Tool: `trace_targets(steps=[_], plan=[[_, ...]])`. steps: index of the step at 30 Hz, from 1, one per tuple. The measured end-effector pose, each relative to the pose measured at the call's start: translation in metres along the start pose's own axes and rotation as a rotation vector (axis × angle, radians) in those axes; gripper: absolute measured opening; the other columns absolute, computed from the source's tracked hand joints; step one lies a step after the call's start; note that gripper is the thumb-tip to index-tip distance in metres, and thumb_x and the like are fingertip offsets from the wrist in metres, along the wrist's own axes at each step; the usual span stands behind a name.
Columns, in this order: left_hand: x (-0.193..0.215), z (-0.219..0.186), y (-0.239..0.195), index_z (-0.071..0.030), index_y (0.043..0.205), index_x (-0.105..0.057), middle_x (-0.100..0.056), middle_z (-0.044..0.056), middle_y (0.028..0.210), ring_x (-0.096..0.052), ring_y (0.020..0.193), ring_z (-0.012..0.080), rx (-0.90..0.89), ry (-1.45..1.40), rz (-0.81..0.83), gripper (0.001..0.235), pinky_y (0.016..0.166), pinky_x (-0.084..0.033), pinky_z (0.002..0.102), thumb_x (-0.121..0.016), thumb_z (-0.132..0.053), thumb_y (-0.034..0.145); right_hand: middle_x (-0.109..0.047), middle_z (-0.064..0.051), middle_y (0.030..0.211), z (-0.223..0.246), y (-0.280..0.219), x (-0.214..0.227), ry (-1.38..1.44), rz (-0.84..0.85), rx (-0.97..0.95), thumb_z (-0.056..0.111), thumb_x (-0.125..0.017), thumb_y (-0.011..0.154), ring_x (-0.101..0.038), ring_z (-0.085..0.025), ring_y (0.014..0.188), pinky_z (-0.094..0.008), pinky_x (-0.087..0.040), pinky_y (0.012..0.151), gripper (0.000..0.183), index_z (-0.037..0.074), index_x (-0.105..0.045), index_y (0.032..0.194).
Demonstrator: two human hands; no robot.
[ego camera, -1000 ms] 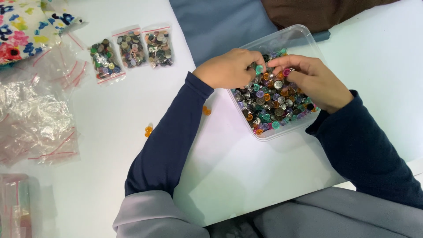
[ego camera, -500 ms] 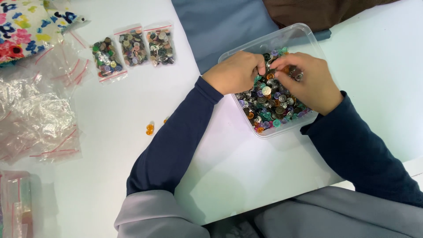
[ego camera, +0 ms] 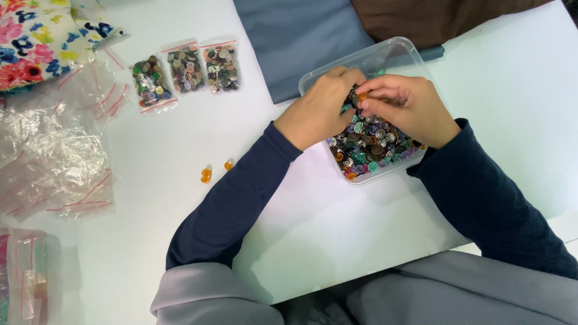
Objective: Sorting small orange buttons from a mixed container and placing them into small plastic bags
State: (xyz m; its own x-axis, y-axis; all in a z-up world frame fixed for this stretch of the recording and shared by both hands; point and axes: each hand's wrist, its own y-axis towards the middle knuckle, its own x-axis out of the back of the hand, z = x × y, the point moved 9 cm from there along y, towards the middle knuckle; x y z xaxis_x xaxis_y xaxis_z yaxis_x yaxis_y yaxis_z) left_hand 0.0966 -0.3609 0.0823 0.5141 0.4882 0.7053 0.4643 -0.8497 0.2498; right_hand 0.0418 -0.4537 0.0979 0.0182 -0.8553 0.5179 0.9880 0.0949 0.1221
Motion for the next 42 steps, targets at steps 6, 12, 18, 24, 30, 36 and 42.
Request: trace_targets(steps=[6,12,18,24,30,36,42], plan=[[0.027,-0.026,-0.021,-0.009,0.116,-0.067,-0.071,0.016,0.113,-0.072,0.1,0.0409,-0.08,0.171,-0.19,0.029,0.088,-0.054,0.056,-0.076,-0.011,0.089,-0.074,-0.021,0.087,-0.006,0.002,-0.002,0.208,0.024,-0.069,0.004,-0.056,0.105,-0.069,-0.018,0.081,-0.035,-0.057,0.085,0.025,-0.009,-0.064,0.124],[0.038,-0.042,-0.045,-0.018,0.098,-0.071,-0.072,0.0,0.096,-0.07,0.086,0.0222,-0.259,0.431,-0.404,0.008,0.081,-0.044,0.037,-0.069,-0.026,0.098,-0.076,-0.021,0.095,0.011,-0.001,-0.02,0.191,0.115,-0.042,0.009,-0.055,0.105,-0.067,-0.014,0.076,-0.032,-0.054,0.074,0.026,-0.005,-0.064,0.125],[0.056,-0.057,-0.077,-0.017,0.108,-0.072,-0.072,0.0,0.111,-0.07,0.099,0.0209,-0.329,0.363,-0.46,0.011,0.084,-0.044,0.034,-0.069,-0.023,0.1,-0.078,-0.021,0.092,0.04,-0.003,-0.036,0.213,0.174,-0.031,0.012,-0.055,0.103,-0.055,-0.002,0.053,-0.016,-0.038,0.05,0.027,-0.003,-0.067,0.123],[0.098,-0.075,-0.126,-0.014,0.109,-0.071,-0.074,0.002,0.113,-0.071,0.103,0.0208,-0.29,0.353,-0.525,0.016,0.09,-0.045,0.036,-0.078,-0.017,0.094,-0.08,-0.018,0.092,0.085,-0.001,-0.072,0.259,0.24,-0.011,0.008,-0.059,0.099,-0.06,-0.006,0.054,-0.02,-0.048,0.062,0.034,0.001,-0.065,0.132],[0.149,-0.04,-0.2,-0.016,0.105,-0.074,-0.077,-0.004,0.089,-0.074,0.081,0.0156,-0.102,0.453,-0.535,0.018,0.09,-0.047,0.033,-0.08,-0.012,0.088,-0.078,-0.013,0.079,0.111,0.007,-0.124,0.323,0.268,0.028,0.004,-0.071,0.09,-0.072,-0.014,0.065,-0.029,-0.058,0.076,0.025,0.002,-0.069,0.115],[0.177,0.016,-0.279,-0.012,0.103,-0.076,-0.073,0.001,0.08,-0.072,0.077,0.0199,0.111,0.436,-0.53,0.018,0.084,-0.05,0.034,-0.079,-0.005,0.087,-0.079,-0.007,0.08,0.112,0.031,-0.189,0.229,0.265,0.015,0.011,-0.079,0.088,-0.075,-0.014,0.073,-0.028,-0.059,0.08,0.011,0.008,-0.077,0.098],[0.164,0.062,-0.331,-0.005,0.113,-0.069,-0.073,0.01,0.081,-0.073,0.077,0.029,0.308,0.423,-0.471,0.027,0.082,-0.053,0.042,-0.075,-0.01,0.086,-0.08,-0.009,0.093,0.115,0.05,-0.264,0.096,0.323,0.133,0.002,-0.063,0.093,-0.077,-0.027,0.095,-0.039,-0.058,0.091,0.022,0.008,-0.074,0.11]])
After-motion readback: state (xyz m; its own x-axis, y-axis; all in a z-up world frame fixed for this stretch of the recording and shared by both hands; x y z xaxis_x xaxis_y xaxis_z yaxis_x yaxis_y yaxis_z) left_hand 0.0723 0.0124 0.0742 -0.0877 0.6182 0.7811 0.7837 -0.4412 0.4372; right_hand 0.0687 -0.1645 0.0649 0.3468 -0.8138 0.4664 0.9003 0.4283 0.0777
